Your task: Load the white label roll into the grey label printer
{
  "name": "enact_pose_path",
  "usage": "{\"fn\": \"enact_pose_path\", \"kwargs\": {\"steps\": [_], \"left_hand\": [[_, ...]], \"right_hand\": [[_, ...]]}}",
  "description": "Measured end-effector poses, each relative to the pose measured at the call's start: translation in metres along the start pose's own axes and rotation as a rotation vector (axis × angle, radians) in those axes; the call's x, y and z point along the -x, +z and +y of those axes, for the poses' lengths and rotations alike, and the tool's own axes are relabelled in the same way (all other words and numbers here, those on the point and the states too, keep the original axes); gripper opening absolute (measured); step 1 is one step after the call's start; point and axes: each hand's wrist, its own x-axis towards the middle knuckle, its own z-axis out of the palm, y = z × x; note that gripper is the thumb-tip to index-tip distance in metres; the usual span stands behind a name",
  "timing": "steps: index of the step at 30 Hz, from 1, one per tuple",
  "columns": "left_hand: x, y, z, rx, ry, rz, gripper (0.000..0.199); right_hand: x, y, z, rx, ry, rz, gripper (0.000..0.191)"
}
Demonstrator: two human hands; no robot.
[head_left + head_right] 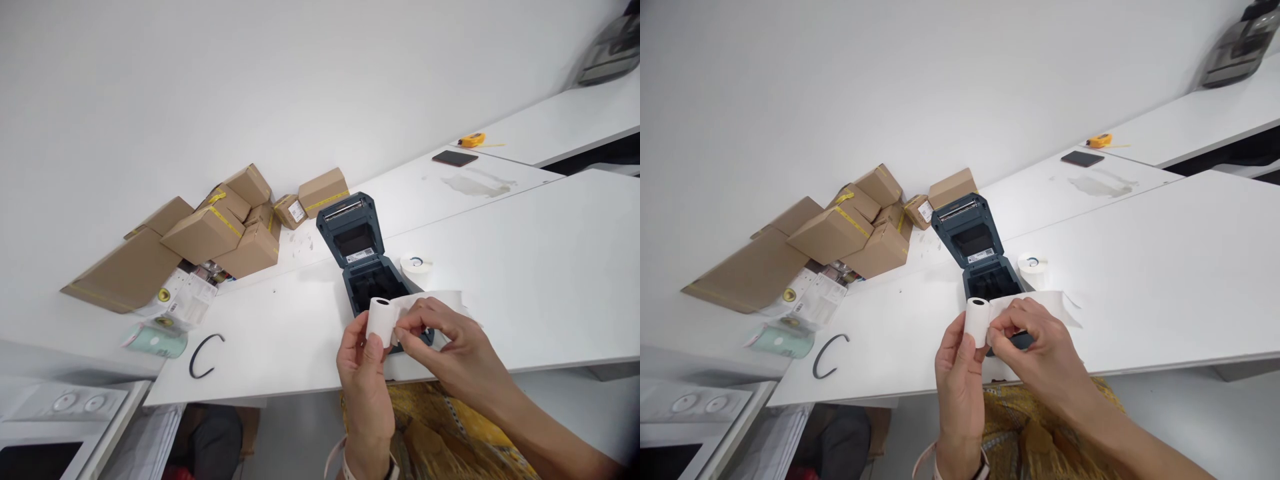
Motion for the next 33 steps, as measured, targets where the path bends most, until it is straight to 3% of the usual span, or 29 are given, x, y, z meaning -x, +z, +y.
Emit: {"fn": "enact_pose_path", "kwargs": {"steps": [8, 22, 33], "left_hand": [[-0.006, -0.010, 0.004, -0.086, 0.024, -0.058, 0.040], [-0.004, -0.016, 0.002, -0.261, 0.099, -0.067, 0.043], [-0.005, -0.017, 0.003, -0.232, 0.042, -0.133, 0.043]], "right_hand": [[-0.001, -0.004, 0.001, 0.068, -0.099, -0.037, 0.021], [0.001, -0.003, 0.002, 0.084, -0.075, -0.008, 0.022], [0.001, 0.003, 0.005, 0.065, -0.070, 0.026, 0.019]]}}
